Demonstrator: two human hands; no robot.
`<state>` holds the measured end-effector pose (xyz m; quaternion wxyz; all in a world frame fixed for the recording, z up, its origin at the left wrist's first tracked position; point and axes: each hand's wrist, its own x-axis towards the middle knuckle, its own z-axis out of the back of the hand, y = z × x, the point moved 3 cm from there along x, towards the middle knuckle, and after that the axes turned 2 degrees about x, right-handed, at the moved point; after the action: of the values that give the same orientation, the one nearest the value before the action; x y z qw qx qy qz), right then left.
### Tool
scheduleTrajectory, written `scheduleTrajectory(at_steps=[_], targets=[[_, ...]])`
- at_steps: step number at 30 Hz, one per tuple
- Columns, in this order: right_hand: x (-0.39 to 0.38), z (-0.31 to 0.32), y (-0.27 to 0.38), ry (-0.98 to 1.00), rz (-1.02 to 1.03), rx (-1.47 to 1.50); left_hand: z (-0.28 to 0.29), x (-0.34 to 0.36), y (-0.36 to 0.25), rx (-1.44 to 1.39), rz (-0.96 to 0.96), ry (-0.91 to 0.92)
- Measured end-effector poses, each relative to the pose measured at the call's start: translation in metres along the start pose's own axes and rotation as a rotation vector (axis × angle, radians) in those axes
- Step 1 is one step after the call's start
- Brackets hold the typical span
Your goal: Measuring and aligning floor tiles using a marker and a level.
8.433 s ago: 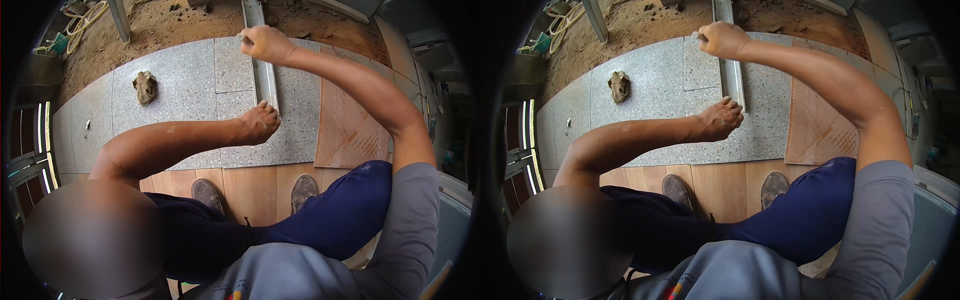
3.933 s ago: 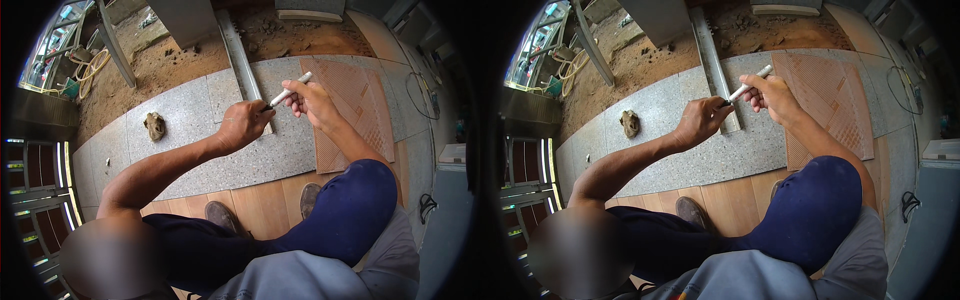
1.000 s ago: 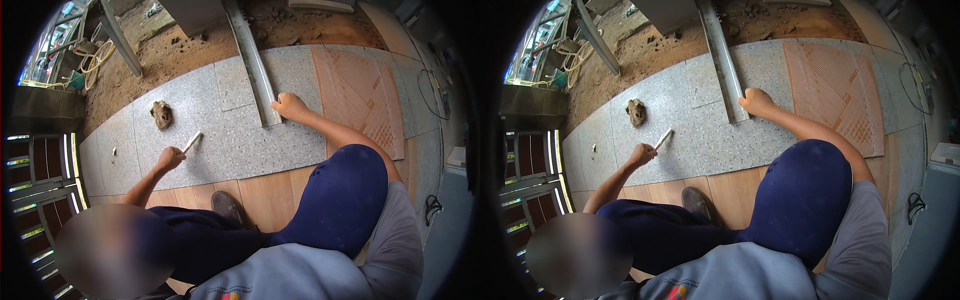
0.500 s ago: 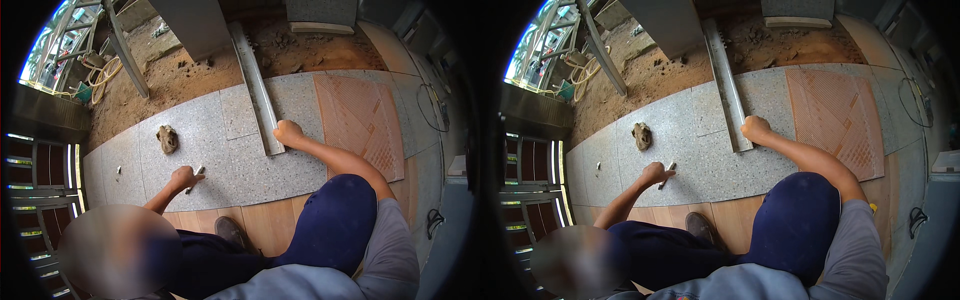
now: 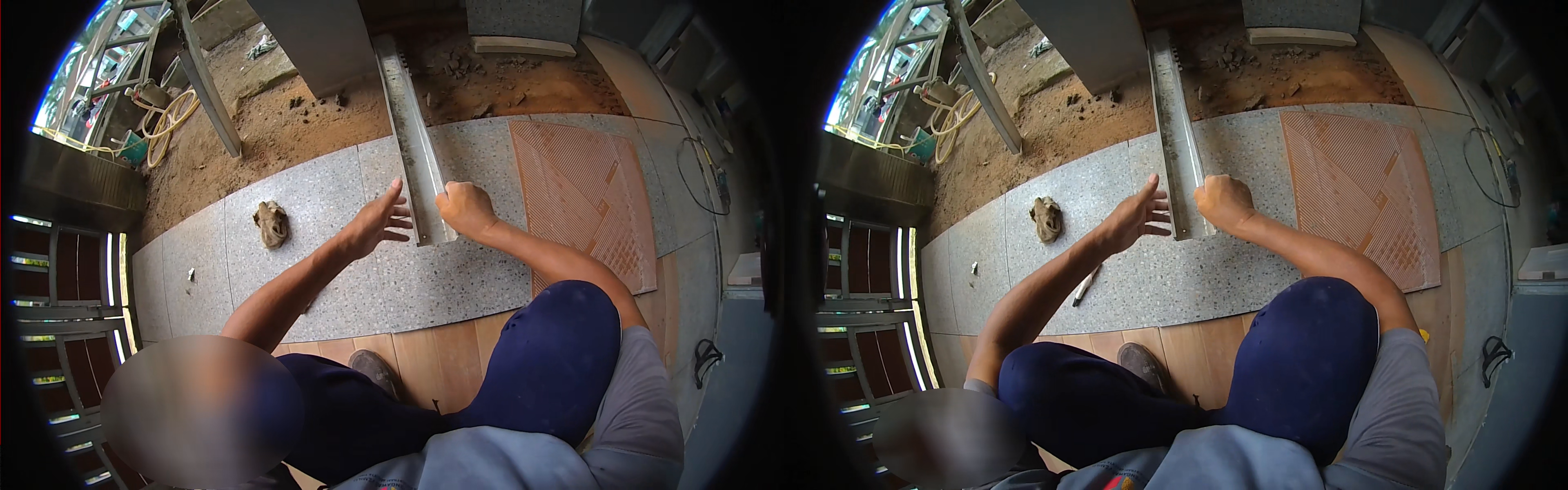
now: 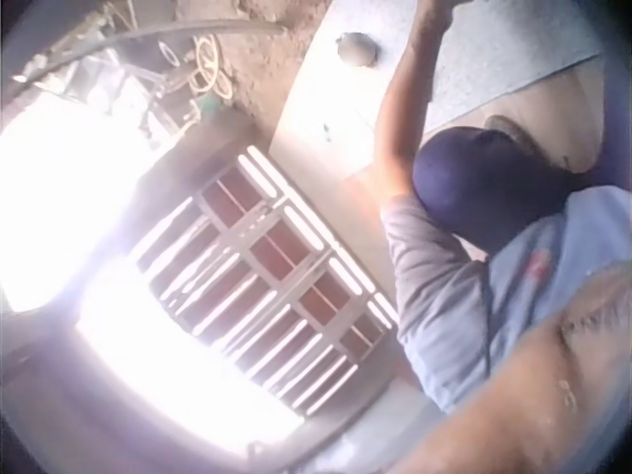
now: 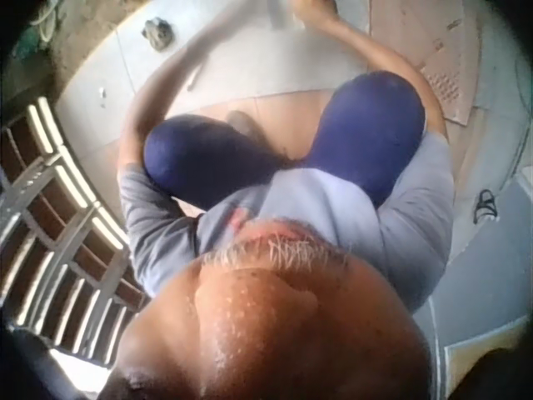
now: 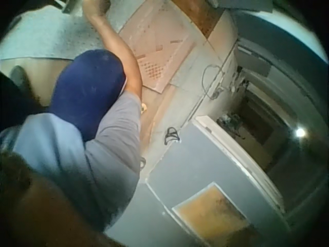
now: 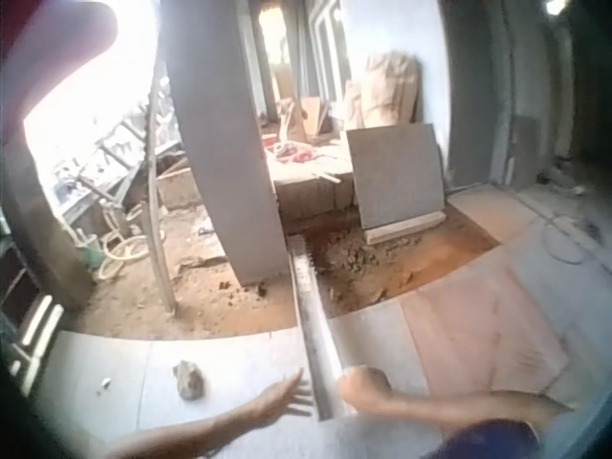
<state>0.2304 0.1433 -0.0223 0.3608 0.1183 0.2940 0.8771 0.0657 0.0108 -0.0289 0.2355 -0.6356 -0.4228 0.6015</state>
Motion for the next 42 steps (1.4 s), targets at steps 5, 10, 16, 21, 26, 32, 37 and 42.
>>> scheduleTrajectory(at_steps=[5, 10, 16, 21, 26, 32, 37, 42], targets=[[-0.002, -0.008, 0.023, 0.009, 0.014, 0.047, 0.012, 0.034, -0.023, 0.030, -0.092, -0.082], [-0.013, 0.003, 0.030, -0.010, -0.006, 0.078, 0.007, 0.039, -0.017, 0.401, -0.297, -0.506], [-0.003, 0.015, 0.003, -0.082, -0.101, 0.324, -0.041, 0.004, 0.016, 0.572, -0.532, -0.537], [0.001, 0.045, 0.023, -0.232, -0.298, 0.531, -0.092, -0.034, -0.003, 0.622, -0.541, -0.502], [-0.031, 0.108, -0.063, -0.530, -0.059, 0.240, -0.123, -0.045, -0.047, 0.810, -0.646, -0.100], [-0.159, 0.259, -0.249, -0.571, -0.165, -0.091, -0.106, -0.055, -0.093, 1.178, -0.557, -0.062], [-0.296, 0.365, -0.419, -0.383, -0.113, -0.736, -0.130, -0.001, -0.091, 1.235, -0.412, 0.051], [-0.358, 0.379, -0.504, -0.391, -0.515, -0.424, -0.178, 0.058, -0.061, 1.148, -0.324, 0.023]])
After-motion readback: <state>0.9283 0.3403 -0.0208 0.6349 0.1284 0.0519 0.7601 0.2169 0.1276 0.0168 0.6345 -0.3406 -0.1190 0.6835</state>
